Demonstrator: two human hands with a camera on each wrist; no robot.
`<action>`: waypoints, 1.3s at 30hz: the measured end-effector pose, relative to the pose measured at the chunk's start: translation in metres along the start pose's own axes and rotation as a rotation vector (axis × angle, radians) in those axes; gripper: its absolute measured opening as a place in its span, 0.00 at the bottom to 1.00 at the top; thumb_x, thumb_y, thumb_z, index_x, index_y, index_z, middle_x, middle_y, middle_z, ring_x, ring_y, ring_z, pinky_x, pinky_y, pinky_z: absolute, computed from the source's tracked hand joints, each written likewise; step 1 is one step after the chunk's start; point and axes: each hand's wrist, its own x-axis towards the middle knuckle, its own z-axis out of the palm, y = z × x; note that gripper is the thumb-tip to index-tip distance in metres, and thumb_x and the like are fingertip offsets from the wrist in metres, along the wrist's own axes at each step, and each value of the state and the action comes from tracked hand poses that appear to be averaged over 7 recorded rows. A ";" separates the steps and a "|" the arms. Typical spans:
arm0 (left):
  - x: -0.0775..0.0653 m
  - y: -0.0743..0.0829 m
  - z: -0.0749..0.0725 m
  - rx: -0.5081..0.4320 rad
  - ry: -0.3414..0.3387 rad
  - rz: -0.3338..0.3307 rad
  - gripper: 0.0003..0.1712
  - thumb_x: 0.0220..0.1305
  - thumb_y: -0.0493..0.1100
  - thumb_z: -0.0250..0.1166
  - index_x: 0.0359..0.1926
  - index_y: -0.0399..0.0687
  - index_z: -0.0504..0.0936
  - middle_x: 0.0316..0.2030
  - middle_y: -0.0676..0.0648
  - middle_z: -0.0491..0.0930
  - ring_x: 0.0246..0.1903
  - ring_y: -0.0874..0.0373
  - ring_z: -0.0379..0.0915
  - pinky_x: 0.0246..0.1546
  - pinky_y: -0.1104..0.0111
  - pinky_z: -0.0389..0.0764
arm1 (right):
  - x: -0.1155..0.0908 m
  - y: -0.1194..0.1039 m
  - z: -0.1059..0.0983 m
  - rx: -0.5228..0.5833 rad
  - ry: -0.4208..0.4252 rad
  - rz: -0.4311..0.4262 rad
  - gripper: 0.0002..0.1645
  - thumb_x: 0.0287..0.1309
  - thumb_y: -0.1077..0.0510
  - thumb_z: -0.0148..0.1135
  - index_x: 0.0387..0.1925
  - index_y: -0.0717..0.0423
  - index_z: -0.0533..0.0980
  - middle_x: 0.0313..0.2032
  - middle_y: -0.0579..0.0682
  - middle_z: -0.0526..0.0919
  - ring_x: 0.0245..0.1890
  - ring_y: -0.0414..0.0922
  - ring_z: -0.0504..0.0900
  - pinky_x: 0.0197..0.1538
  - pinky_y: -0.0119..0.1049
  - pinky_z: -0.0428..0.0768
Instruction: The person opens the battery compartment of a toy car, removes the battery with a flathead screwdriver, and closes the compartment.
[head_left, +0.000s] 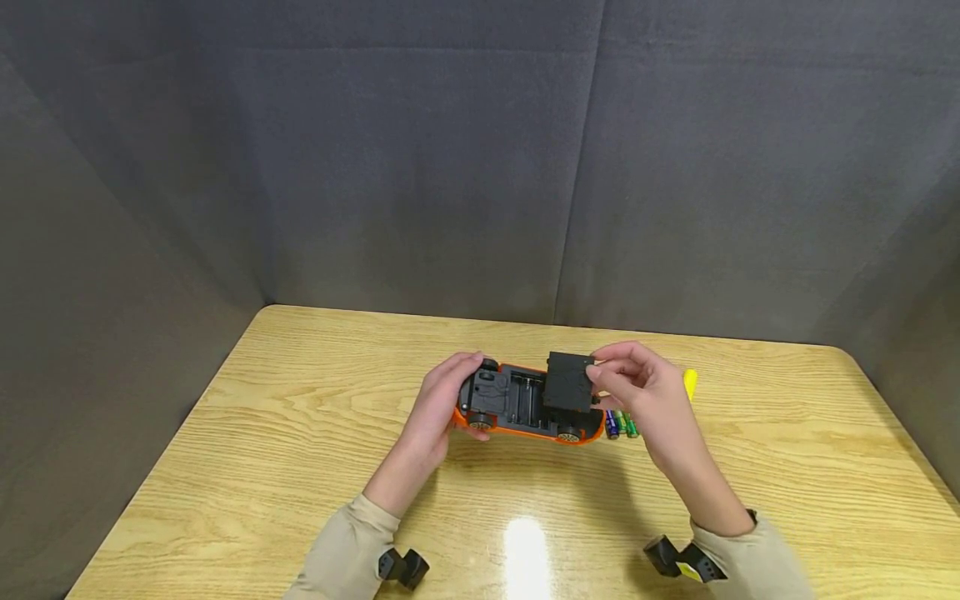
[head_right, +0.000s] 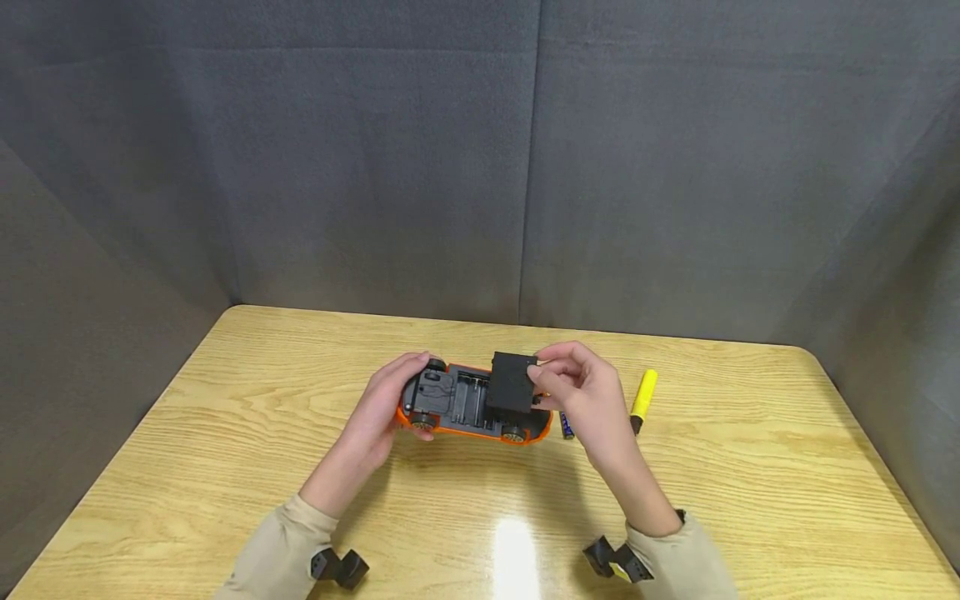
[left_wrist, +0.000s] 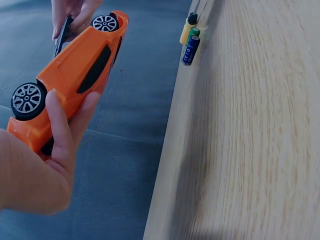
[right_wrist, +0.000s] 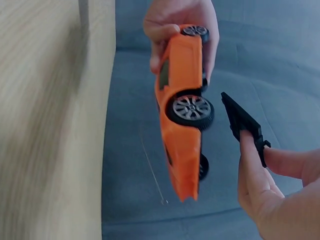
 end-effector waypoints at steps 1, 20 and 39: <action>0.000 0.000 0.000 0.001 -0.001 0.000 0.16 0.76 0.48 0.57 0.52 0.40 0.80 0.36 0.40 0.80 0.24 0.52 0.82 0.11 0.68 0.83 | 0.000 0.001 0.002 0.007 -0.006 0.007 0.13 0.68 0.67 0.64 0.50 0.72 0.74 0.32 0.45 0.84 0.33 0.42 0.85 0.40 0.37 0.91; -0.001 -0.002 0.001 0.001 -0.020 -0.007 0.16 0.76 0.49 0.58 0.50 0.40 0.80 0.35 0.41 0.80 0.24 0.52 0.82 0.12 0.69 0.83 | 0.000 0.013 0.018 0.040 -0.058 0.095 0.13 0.68 0.68 0.62 0.52 0.72 0.75 0.33 0.47 0.85 0.35 0.42 0.85 0.39 0.36 0.91; -0.002 -0.001 0.005 0.012 -0.041 0.007 0.17 0.75 0.48 0.60 0.51 0.40 0.81 0.35 0.41 0.81 0.25 0.53 0.83 0.11 0.67 0.83 | 0.000 0.015 0.022 0.033 -0.070 0.123 0.14 0.68 0.67 0.63 0.52 0.72 0.76 0.33 0.48 0.85 0.35 0.42 0.85 0.38 0.36 0.91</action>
